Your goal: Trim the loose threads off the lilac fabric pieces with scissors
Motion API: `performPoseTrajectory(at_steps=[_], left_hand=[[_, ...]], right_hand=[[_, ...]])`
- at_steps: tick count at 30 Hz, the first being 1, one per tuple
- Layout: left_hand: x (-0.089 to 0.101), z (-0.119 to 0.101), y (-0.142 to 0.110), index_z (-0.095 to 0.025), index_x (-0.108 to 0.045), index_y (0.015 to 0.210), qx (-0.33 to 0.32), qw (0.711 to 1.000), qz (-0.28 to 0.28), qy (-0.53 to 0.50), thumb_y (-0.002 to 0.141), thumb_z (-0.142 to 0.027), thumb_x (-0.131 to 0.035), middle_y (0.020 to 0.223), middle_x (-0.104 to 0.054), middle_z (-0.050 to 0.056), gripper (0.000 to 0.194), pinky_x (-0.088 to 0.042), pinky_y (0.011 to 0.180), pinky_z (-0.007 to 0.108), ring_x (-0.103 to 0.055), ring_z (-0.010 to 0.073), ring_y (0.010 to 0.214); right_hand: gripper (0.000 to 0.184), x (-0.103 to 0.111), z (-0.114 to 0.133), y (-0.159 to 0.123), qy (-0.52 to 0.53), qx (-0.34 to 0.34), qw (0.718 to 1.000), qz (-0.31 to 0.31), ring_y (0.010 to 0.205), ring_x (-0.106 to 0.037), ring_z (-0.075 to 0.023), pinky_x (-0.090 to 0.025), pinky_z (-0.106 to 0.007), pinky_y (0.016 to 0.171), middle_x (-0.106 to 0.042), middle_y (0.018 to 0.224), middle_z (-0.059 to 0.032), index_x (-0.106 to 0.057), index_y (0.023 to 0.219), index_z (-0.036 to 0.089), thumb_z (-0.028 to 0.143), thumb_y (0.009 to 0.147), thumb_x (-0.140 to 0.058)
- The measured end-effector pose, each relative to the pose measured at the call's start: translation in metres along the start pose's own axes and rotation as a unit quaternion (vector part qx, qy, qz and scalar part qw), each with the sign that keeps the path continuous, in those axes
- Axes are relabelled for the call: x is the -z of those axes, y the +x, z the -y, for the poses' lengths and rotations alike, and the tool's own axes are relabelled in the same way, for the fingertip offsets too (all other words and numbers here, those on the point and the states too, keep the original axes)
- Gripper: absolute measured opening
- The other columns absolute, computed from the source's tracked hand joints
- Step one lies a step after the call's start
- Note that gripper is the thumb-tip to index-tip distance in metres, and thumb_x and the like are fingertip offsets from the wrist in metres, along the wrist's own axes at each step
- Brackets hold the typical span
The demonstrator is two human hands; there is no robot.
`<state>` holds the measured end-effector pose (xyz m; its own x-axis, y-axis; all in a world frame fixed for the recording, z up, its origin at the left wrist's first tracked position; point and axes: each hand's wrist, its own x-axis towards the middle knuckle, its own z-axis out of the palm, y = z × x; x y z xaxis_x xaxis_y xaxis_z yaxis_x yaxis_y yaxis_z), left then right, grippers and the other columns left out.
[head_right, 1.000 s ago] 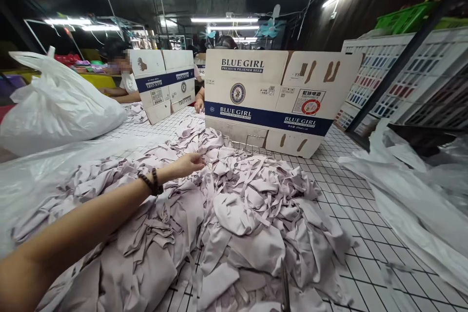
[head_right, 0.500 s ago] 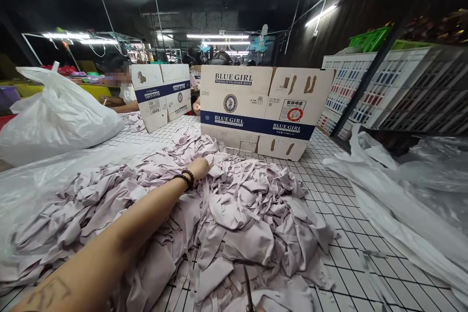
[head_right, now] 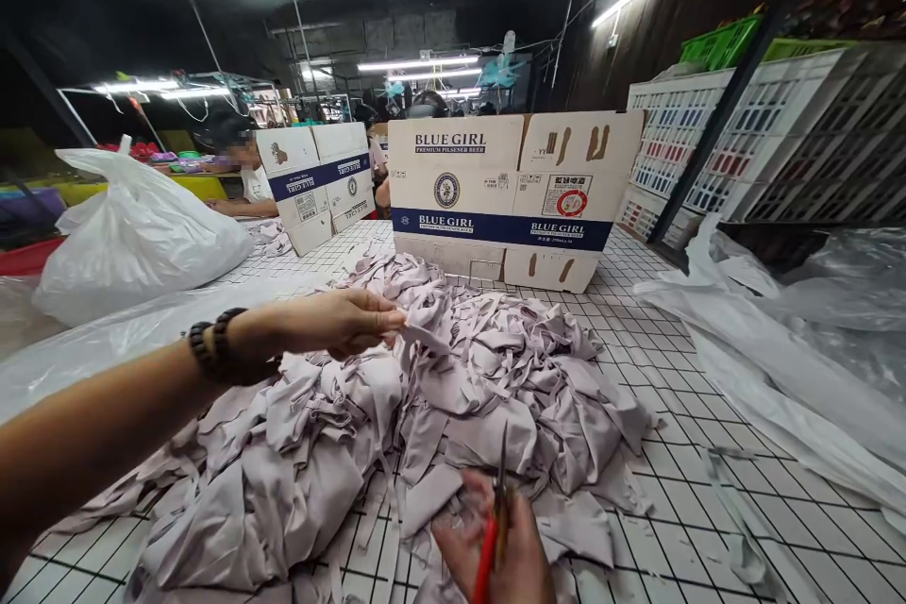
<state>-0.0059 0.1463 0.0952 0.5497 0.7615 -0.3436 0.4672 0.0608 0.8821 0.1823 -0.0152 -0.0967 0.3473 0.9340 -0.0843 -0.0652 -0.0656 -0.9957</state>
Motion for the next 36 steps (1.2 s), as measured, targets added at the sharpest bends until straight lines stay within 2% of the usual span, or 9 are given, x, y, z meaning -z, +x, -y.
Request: performPoseTrajectory(at_steps=[4, 9, 14, 18, 21, 25, 28, 32, 36], left_hand=[[-0.053, -0.015, -0.051, -0.016, -0.060, 0.073, -0.009, 0.988, 0.113, -0.100, 0.087, -0.047, -0.061, 0.051, -0.048, -0.006, 0.035, -0.018, 0.038, 0.019, -0.030, 0.0042, 0.039], [-0.092, 0.018, -0.080, -0.015, -0.071, 0.091, 0.014, 0.951, 0.157, -0.266, 0.079, -0.044, -0.071, 0.063, -0.063, -0.002, 0.032, -0.016, 0.041, 0.020, -0.028, 0.0026, 0.041], [-0.127, 0.069, -0.076, -0.014, -0.075, 0.082, -0.020, 0.923, 0.075, -0.377, 0.075, -0.048, -0.075, 0.061, -0.067, 0.002, 0.035, -0.024, 0.039, 0.017, -0.036, 0.0024, 0.038], [-0.153, 0.093, -0.063, -0.014, -0.073, 0.079, -0.059, 0.880, -0.044, -0.468, 0.071, -0.051, -0.077, 0.062, -0.067, 0.002, 0.038, -0.039, 0.041, 0.017, -0.046, 0.0048, 0.041], [-0.162, 0.098, -0.056, -0.014, -0.072, 0.079, -0.074, 0.862, -0.065, -0.498, 0.072, -0.050, -0.076, 0.061, -0.065, 0.001, 0.037, -0.043, 0.041, 0.018, -0.048, 0.0056, 0.041], [-0.165, 0.100, -0.054, -0.016, -0.069, 0.080, -0.088, 0.855, -0.062, -0.507, 0.074, -0.054, -0.073, 0.060, -0.059, -0.002, 0.039, -0.045, 0.038, 0.021, -0.046, 0.0064, 0.037], [-0.163, 0.104, -0.058, -0.017, -0.067, 0.074, -0.089, 0.892, -0.090, -0.434, 0.077, -0.059, -0.067, 0.057, -0.051, -0.003, 0.041, -0.038, 0.034, 0.020, -0.042, 0.0061, 0.033], [-0.160, 0.108, -0.063, -0.017, -0.072, 0.067, -0.120, 0.928, -0.229, -0.267, 0.079, -0.059, -0.064, 0.087, -0.058, 0.008, 0.044, -0.036, 0.037, 0.020, -0.053, 0.0101, 0.054], [-0.159, 0.110, -0.059, -0.018, -0.071, 0.066, -0.134, 0.931, -0.209, -0.268, 0.081, -0.058, -0.061, 0.090, -0.064, 0.010, 0.044, -0.037, 0.037, 0.022, -0.055, 0.0119, 0.052]], right_hand=[[0.054, -0.032, 0.039, 0.007, 0.070, 0.066, 0.995, -0.018, 0.076, -0.060, -0.0185, -0.054, -0.031, 0.072, -0.058, 0.080, 0.0038, -0.053, 0.100, 0.028, 0.035, 0.056, -0.084], [0.028, -0.035, 0.076, 0.030, 0.097, 0.072, 0.991, 0.056, 0.067, -0.059, -0.0162, -0.051, -0.028, 0.062, -0.064, 0.082, 0.0009, -0.050, 0.079, 0.025, 0.042, 0.066, -0.068], [0.020, -0.024, 0.072, 0.057, 0.030, 0.024, 0.985, 0.166, 0.063, -0.058, -0.0153, -0.047, -0.024, 0.055, -0.064, 0.070, 0.0016, -0.058, 0.075, 0.021, 0.029, 0.063, -0.072], [0.039, -0.010, 0.062, 0.047, -0.016, -0.007, 0.977, 0.210, 0.055, -0.051, -0.0103, -0.042, -0.020, 0.049, -0.060, 0.070, 0.0045, -0.062, 0.095, 0.019, 0.018, 0.059, -0.078], [0.040, -0.005, 0.060, 0.020, 0.023, -0.027, 0.969, 0.245, 0.050, -0.047, -0.0085, -0.044, -0.022, 0.052, -0.054, 0.066, 0.0074, -0.059, 0.103, 0.022, 0.029, 0.069, -0.078], [0.028, -0.013, 0.054, -0.004, 0.107, -0.019, 0.967, 0.232, 0.058, -0.058, -0.0131, -0.049, -0.026, 0.055, -0.062, 0.076, 0.0016, -0.051, 0.079, 0.024, 0.040, 0.076, -0.074], [0.033, -0.020, 0.047, -0.002, 0.091, 0.025, 0.979, 0.183, 0.077, -0.063, -0.0171, -0.052, -0.027, 0.069, -0.066, 0.083, -0.0023, -0.046, 0.069, 0.023, 0.036, 0.075, -0.076], [0.035, -0.025, 0.042, 0.004, 0.110, -0.001, 0.977, 0.181, 0.072, -0.063, -0.0163, -0.053, -0.027, 0.066, -0.065, 0.079, -0.0012, -0.046, 0.071, 0.023, 0.038, 0.073, -0.077], [0.037, -0.026, 0.039, 0.005, 0.108, -0.035, 0.970, 0.213, 0.064, -0.059, -0.0125, -0.051, -0.024, 0.062, -0.062, 0.077, 0.0011, -0.046, 0.072, 0.022, 0.039, 0.070, -0.079]])
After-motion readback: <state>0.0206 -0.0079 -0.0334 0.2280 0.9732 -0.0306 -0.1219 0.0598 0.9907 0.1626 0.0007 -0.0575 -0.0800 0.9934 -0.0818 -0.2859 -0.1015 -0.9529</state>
